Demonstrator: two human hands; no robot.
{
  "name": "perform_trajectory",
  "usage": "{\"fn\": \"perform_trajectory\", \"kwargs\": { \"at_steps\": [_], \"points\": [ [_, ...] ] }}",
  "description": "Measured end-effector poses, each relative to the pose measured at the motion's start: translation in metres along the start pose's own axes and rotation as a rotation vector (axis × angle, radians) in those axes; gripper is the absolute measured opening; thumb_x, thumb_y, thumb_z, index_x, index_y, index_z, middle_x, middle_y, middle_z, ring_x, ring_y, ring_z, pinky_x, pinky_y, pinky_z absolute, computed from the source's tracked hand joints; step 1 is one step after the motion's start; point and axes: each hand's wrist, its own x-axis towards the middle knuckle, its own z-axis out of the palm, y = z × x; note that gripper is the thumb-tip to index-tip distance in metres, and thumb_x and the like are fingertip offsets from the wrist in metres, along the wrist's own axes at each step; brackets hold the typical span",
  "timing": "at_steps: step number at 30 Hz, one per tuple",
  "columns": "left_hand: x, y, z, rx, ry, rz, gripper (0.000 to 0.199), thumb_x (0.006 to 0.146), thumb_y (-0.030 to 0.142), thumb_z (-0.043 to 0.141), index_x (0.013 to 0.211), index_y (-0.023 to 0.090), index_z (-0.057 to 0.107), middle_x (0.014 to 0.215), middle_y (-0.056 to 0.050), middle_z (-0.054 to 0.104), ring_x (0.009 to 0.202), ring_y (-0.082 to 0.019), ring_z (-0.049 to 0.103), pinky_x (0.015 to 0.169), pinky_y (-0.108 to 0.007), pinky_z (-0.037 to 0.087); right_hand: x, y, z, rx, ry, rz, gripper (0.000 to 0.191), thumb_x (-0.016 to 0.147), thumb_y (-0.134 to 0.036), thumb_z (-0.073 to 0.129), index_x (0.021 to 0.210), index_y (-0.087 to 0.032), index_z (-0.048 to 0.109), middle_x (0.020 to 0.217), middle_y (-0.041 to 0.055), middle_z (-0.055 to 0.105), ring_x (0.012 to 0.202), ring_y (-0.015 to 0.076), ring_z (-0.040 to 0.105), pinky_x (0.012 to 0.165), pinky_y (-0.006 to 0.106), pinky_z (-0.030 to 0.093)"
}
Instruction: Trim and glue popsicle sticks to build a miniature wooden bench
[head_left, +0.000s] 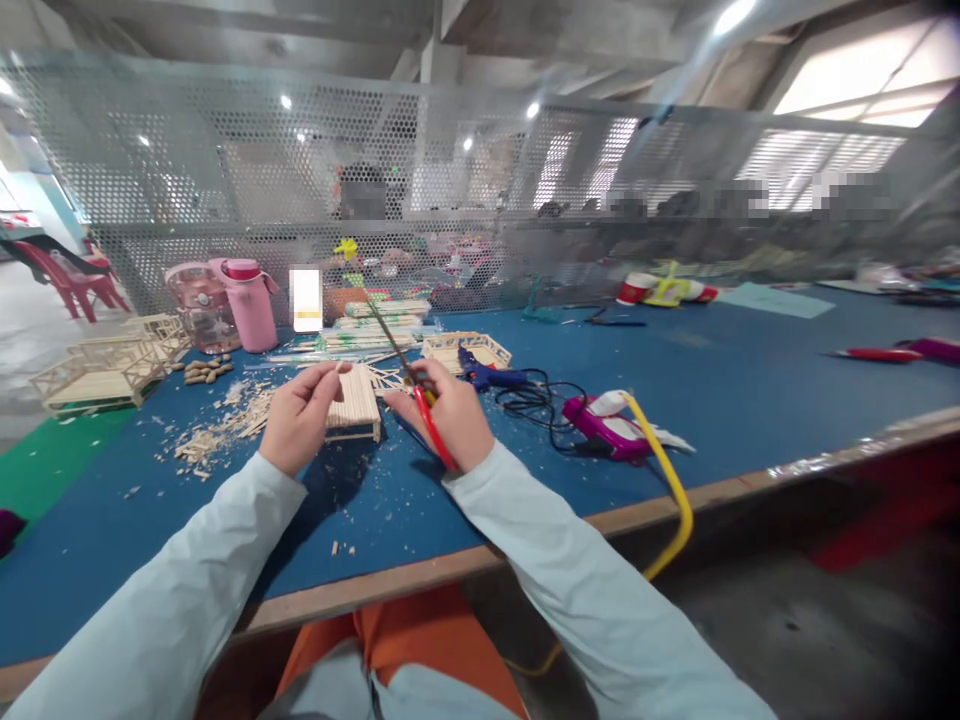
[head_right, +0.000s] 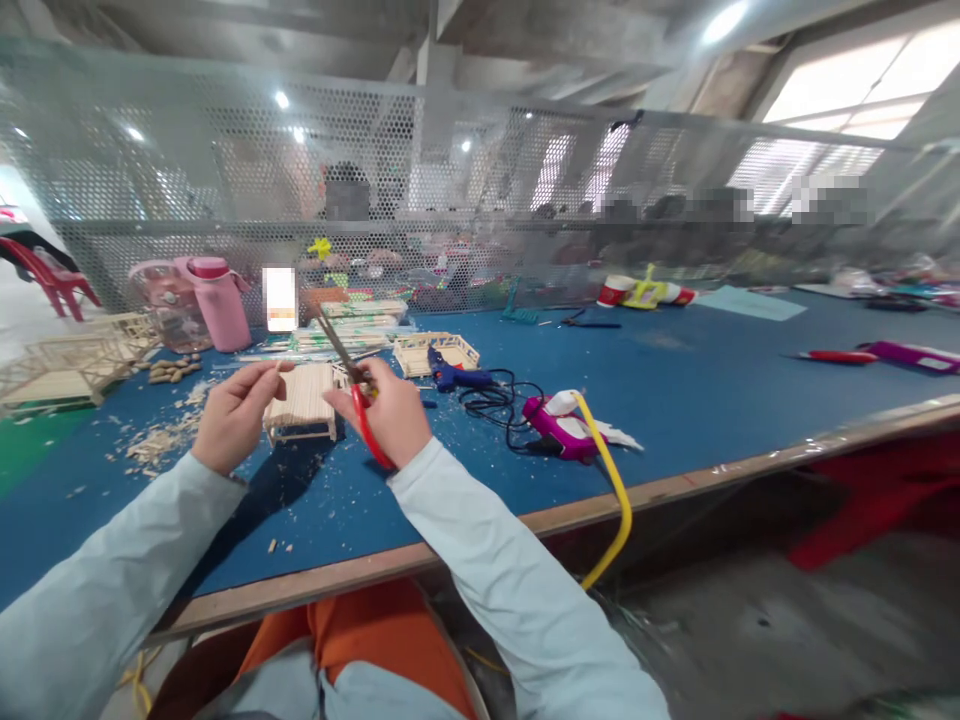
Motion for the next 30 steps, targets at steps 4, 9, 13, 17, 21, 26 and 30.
{"fn": "perform_trajectory", "kwargs": {
  "at_steps": [4, 9, 13, 17, 21, 26, 30],
  "points": [
    [0.006, -0.015, -0.018, 0.189, 0.022, 0.172, 0.031, 0.084, 0.022, 0.040, 0.100, 0.015, 0.065, 0.086, -0.005, 0.058, 0.082, -0.015, 0.054, 0.076, -0.028, 0.043, -0.018, 0.022, -0.049, -0.268, -0.198, 0.187, 0.023, 0.070, -0.024, 0.057, 0.091, -0.019, 0.048, 0.058, -0.0020, 0.056, 0.049, 0.0146, 0.052, 0.049, 0.025, 0.036],
    [0.002, -0.024, -0.026, 0.334, -0.075, 0.338, 0.032, 0.083, 0.020, 0.042, 0.108, 0.017, 0.062, 0.082, -0.005, 0.056, 0.074, -0.014, 0.053, 0.068, -0.026, 0.044, -0.052, 0.077, -0.101, -0.391, -0.400, 0.056, 0.028, 0.060, -0.015, 0.062, 0.087, -0.022, 0.056, 0.067, 0.0023, 0.063, 0.058, 0.0208, 0.060, 0.050, 0.030, 0.042],
    [-0.009, -0.022, -0.015, 0.325, -0.144, 0.372, 0.030, 0.083, 0.019, 0.045, 0.110, 0.015, 0.059, 0.078, -0.004, 0.060, 0.070, -0.013, 0.056, 0.065, -0.024, 0.045, -0.052, 0.107, -0.113, -0.455, -0.310, -0.199, 0.022, 0.067, -0.024, 0.065, 0.088, -0.027, 0.064, 0.083, 0.0075, 0.067, 0.072, 0.0249, 0.063, 0.061, 0.036, 0.048],
    [-0.018, -0.018, -0.006, 0.352, -0.236, 0.440, 0.029, 0.084, 0.018, 0.046, 0.112, 0.017, 0.055, 0.075, -0.002, 0.063, 0.067, -0.013, 0.057, 0.063, -0.024, 0.046, -0.033, 0.077, -0.092, -0.578, -0.257, -0.277, 0.025, 0.081, -0.022, 0.049, 0.102, -0.020, 0.063, 0.097, 0.0120, 0.066, 0.085, 0.0259, 0.062, 0.073, 0.040, 0.049],
    [-0.020, -0.020, -0.005, 0.381, -0.216, 0.491, 0.032, 0.084, 0.017, 0.048, 0.115, 0.017, 0.052, 0.075, -0.002, 0.065, 0.068, -0.013, 0.059, 0.065, -0.024, 0.047, -0.011, 0.023, -0.037, -0.348, -0.294, -0.372, 0.028, 0.086, -0.026, 0.047, 0.108, -0.015, 0.060, 0.105, 0.0101, 0.066, 0.095, 0.0221, 0.061, 0.081, 0.034, 0.047],
    [-0.016, -0.025, -0.012, 0.374, -0.136, 0.495, 0.032, 0.082, 0.016, 0.051, 0.114, 0.019, 0.053, 0.074, -0.001, 0.067, 0.067, -0.013, 0.061, 0.064, -0.023, 0.048, 0.016, 0.004, 0.008, -0.104, -0.347, -0.425, 0.012, 0.081, -0.022, 0.057, 0.079, -0.015, 0.066, 0.074, 0.0050, 0.069, 0.066, 0.0145, 0.062, 0.062, 0.024, 0.044],
    [-0.016, -0.025, -0.011, 0.329, -0.118, 0.459, 0.031, 0.080, 0.017, 0.054, 0.111, 0.018, 0.055, 0.075, -0.001, 0.069, 0.068, -0.012, 0.062, 0.065, -0.022, 0.048, 0.022, 0.007, 0.014, 0.055, -0.295, -0.335, 0.009, 0.078, -0.021, 0.060, 0.080, -0.015, 0.066, 0.072, 0.0030, 0.069, 0.063, 0.0118, 0.060, 0.060, 0.021, 0.042]
  ]
}}
